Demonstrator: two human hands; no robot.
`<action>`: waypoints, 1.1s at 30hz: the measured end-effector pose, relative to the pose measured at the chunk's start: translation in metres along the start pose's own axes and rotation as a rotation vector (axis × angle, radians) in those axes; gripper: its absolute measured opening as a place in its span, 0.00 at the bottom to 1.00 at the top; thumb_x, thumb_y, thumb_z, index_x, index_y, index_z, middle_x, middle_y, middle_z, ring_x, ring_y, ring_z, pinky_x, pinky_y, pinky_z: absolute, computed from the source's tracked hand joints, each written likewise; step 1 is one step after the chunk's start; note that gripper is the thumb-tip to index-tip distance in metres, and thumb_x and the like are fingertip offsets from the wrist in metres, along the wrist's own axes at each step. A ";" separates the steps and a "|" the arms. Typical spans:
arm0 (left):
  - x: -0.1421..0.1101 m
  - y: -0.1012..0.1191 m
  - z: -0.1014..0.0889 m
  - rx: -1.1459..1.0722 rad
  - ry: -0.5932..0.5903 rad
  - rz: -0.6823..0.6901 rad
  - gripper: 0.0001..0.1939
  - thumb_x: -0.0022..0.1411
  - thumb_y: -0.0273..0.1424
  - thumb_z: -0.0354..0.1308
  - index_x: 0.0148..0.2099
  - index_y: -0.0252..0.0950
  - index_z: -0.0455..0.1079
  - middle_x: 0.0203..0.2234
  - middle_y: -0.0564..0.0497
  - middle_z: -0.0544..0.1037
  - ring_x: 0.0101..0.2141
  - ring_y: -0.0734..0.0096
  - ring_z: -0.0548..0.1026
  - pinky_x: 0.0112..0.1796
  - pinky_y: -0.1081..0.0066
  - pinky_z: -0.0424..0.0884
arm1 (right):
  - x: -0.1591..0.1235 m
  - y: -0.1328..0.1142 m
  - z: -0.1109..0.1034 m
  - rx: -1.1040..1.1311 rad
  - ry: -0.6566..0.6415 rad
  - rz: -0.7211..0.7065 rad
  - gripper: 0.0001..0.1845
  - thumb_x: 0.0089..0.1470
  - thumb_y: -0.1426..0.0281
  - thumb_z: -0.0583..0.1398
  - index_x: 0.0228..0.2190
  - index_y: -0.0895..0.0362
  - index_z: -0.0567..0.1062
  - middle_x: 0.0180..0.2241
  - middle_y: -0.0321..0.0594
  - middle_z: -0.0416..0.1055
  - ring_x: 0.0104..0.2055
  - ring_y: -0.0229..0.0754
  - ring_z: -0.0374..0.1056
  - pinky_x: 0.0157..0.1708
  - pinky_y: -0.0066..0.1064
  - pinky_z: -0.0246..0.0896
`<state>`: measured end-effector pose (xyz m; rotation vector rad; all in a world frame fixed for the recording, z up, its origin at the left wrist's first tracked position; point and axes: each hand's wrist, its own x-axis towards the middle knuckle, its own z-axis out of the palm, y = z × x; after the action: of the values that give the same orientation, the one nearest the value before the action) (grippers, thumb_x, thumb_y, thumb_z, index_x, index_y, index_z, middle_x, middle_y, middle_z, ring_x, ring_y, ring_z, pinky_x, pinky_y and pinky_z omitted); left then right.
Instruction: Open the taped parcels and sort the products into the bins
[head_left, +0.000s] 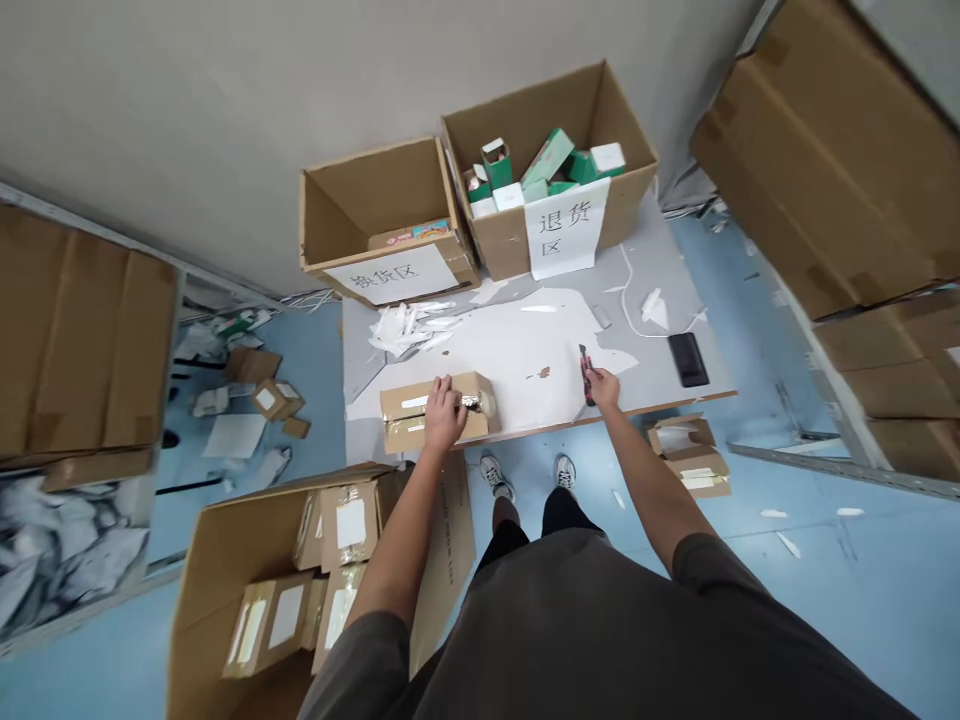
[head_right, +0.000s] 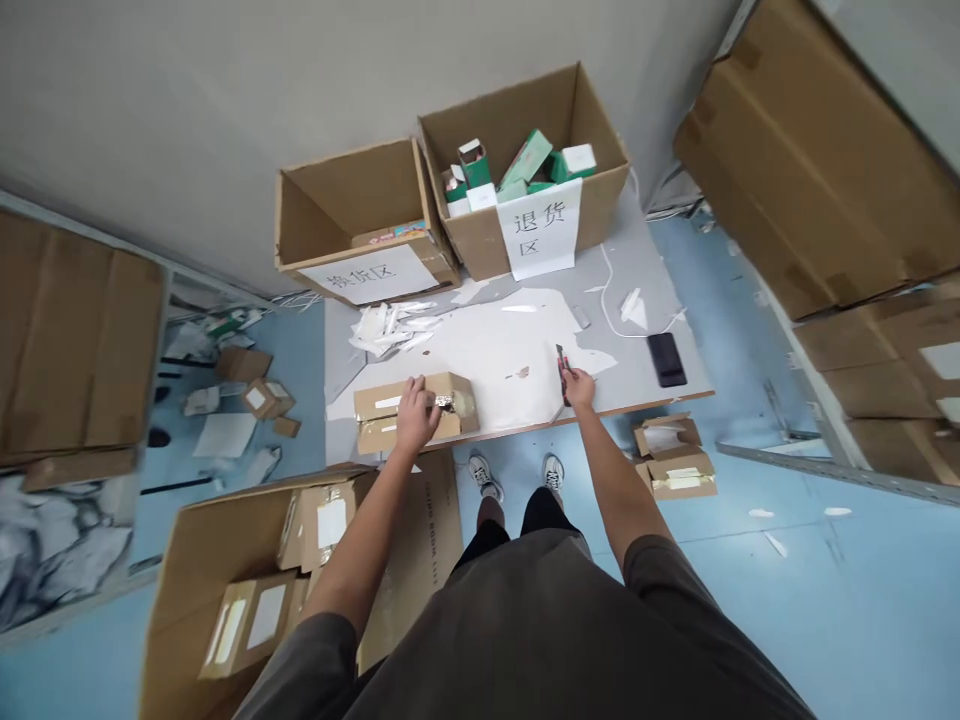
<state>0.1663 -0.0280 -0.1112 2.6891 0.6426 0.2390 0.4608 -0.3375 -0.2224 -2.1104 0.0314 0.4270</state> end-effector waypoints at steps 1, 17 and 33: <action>-0.001 0.002 -0.001 0.008 -0.004 -0.003 0.07 0.69 0.29 0.57 0.48 0.40 0.70 0.73 0.37 0.65 0.77 0.48 0.51 0.72 0.43 0.59 | 0.007 0.008 0.000 -0.122 -0.002 -0.039 0.18 0.58 0.53 0.60 0.29 0.54 0.79 0.32 0.47 0.79 0.38 0.50 0.71 0.45 0.40 0.67; 0.020 -0.078 -0.105 0.044 -0.298 -0.165 0.19 0.71 0.29 0.55 0.59 0.45 0.77 0.58 0.46 0.82 0.60 0.54 0.77 0.62 0.61 0.70 | -0.208 -0.136 0.123 -0.335 -0.665 -0.806 0.19 0.67 0.63 0.61 0.55 0.52 0.82 0.55 0.50 0.79 0.60 0.55 0.70 0.62 0.47 0.66; 0.096 -0.141 -0.111 -0.122 -0.292 -0.455 0.23 0.61 0.44 0.70 0.56 0.44 0.75 0.52 0.46 0.85 0.53 0.53 0.80 0.49 0.66 0.71 | -0.250 -0.196 0.144 -0.915 -0.540 -1.060 0.14 0.70 0.74 0.57 0.42 0.54 0.84 0.44 0.48 0.75 0.51 0.52 0.65 0.53 0.41 0.56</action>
<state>0.1672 0.1684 -0.0557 2.3177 1.0745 -0.2217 0.2216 -0.1472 -0.0554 -2.3745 -1.7851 0.3489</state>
